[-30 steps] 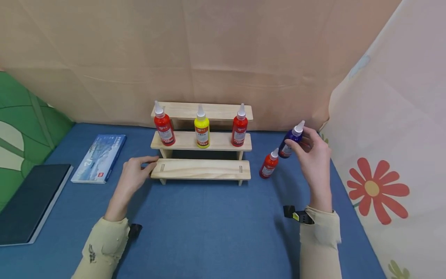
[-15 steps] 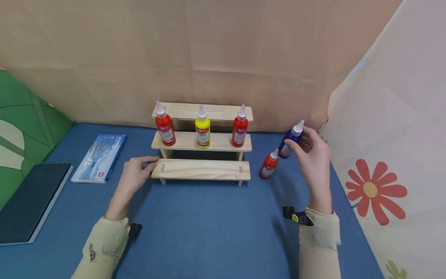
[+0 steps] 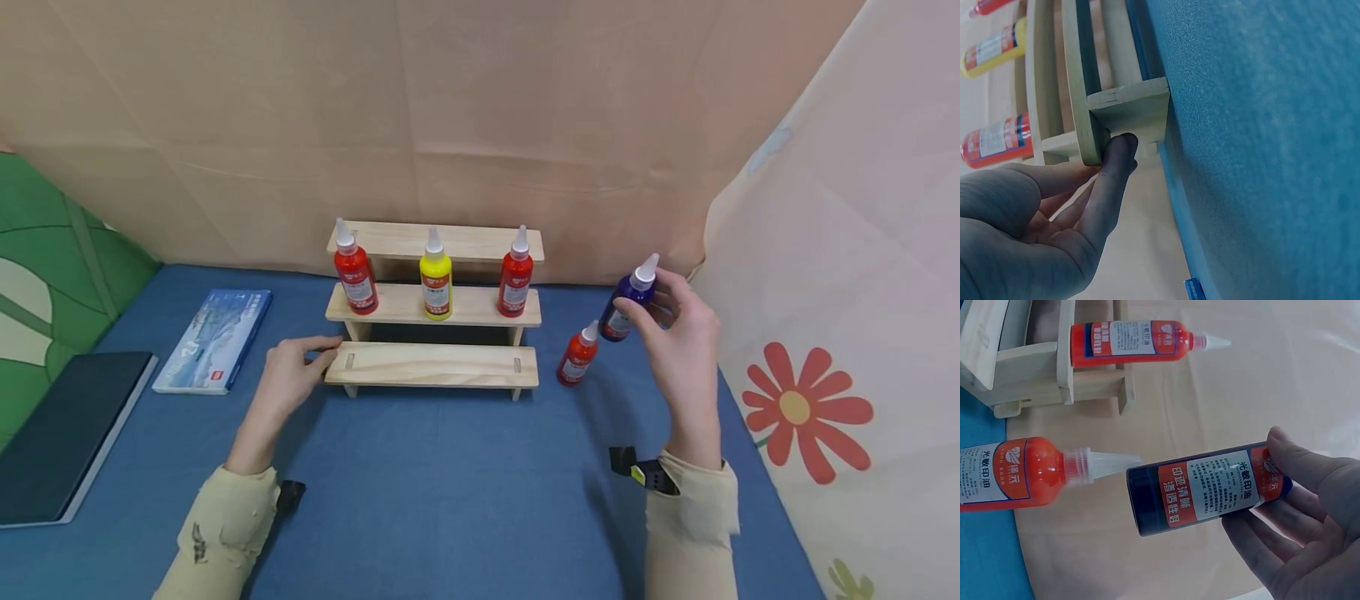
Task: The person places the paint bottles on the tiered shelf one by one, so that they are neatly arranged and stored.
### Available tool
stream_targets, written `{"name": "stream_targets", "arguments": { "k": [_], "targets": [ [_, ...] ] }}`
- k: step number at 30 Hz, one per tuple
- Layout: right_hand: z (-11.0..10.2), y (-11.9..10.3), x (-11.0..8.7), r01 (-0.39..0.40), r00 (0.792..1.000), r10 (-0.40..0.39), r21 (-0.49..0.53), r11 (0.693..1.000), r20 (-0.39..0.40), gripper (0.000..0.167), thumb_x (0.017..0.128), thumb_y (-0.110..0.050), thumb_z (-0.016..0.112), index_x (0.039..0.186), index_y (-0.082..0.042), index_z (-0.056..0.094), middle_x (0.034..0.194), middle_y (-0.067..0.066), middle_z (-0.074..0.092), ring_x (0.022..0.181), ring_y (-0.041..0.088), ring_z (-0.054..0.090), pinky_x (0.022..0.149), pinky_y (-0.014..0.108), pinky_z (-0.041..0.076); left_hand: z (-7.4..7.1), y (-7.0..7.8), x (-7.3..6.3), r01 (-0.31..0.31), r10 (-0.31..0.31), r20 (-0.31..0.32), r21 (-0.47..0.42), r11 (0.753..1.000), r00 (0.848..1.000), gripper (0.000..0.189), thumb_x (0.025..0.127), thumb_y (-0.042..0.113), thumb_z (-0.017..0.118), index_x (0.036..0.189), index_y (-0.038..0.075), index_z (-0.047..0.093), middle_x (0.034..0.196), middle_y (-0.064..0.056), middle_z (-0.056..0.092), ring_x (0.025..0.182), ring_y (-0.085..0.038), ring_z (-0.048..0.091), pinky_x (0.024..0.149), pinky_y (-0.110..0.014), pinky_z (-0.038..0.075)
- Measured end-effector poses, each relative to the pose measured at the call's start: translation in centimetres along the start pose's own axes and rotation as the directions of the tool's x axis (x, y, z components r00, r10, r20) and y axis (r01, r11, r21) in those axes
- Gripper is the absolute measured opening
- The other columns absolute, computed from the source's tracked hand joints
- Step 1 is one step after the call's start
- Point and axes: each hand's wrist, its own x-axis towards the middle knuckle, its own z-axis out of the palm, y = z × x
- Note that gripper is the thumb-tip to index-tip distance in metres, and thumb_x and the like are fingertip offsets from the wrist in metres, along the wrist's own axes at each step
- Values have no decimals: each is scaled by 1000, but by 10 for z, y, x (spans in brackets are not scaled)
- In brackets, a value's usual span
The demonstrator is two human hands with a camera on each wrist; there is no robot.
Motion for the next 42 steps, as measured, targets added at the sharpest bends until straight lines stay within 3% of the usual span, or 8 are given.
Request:
{"name": "stream_targets", "arguments": {
  "k": [6,14,20,25,32,35,42],
  "targets": [
    [-1,-4,-3,11,1000,-12,-20,1000,-8,55,103,-19,75,153,-7,59,145,14,64,128,32,61,106,34,52,0,0,-1,3,-3,1,-3,1000,1000,28,106,3,64,130,-7,73,96,-24,69,43,-12,31,44,-26,27],
    [-1,-11,-11,61,998,-61,-23,998,-7,51,101,-20,78,147,-5,64,137,15,68,118,23,64,98,24,53,0,-1,0,-2,2,-3,2,1000,1000,28,106,1,64,130,-7,73,98,-25,70,42,-12,32,44,-26,27],
    [2,-15,-15,42,999,-41,-27,999,23,52,102,-23,77,149,-7,63,136,13,68,122,27,64,99,25,53,0,-2,1,-4,4,0,0,1000,1000,28,106,1,63,131,-8,73,116,-29,71,42,-12,32,44,-26,28],
    [5,-15,-17,52,998,-51,-11,999,39,51,101,-24,78,146,-5,64,132,13,69,119,20,63,98,22,53,0,-2,0,-1,1,6,-2,1000,1000,28,106,1,63,131,-8,72,122,-31,69,42,-12,32,44,-26,28],
    [11,-16,-17,74,996,-73,-16,997,52,50,99,-23,80,143,-4,66,131,12,70,114,13,62,97,22,53,1,-2,1,-4,4,1,-1,1000,1000,28,106,1,64,131,-7,73,117,-30,70,42,-13,32,44,-26,27],
    [14,-16,-18,68,996,-67,-18,998,63,50,99,-23,81,143,-4,66,131,11,70,116,17,63,101,28,54,1,-2,1,-8,8,-1,-3,1000,1000,28,106,1,64,131,-7,73,116,-30,71,42,-13,32,44,-26,27],
    [21,-17,-19,70,994,-67,-26,997,91,53,99,-26,81,145,-5,65,133,13,69,122,28,65,103,36,54,1,-2,0,-3,3,-2,-6,1000,1000,28,106,1,64,131,-7,74,94,-24,70,42,-12,33,44,-26,28]
  ]
}}
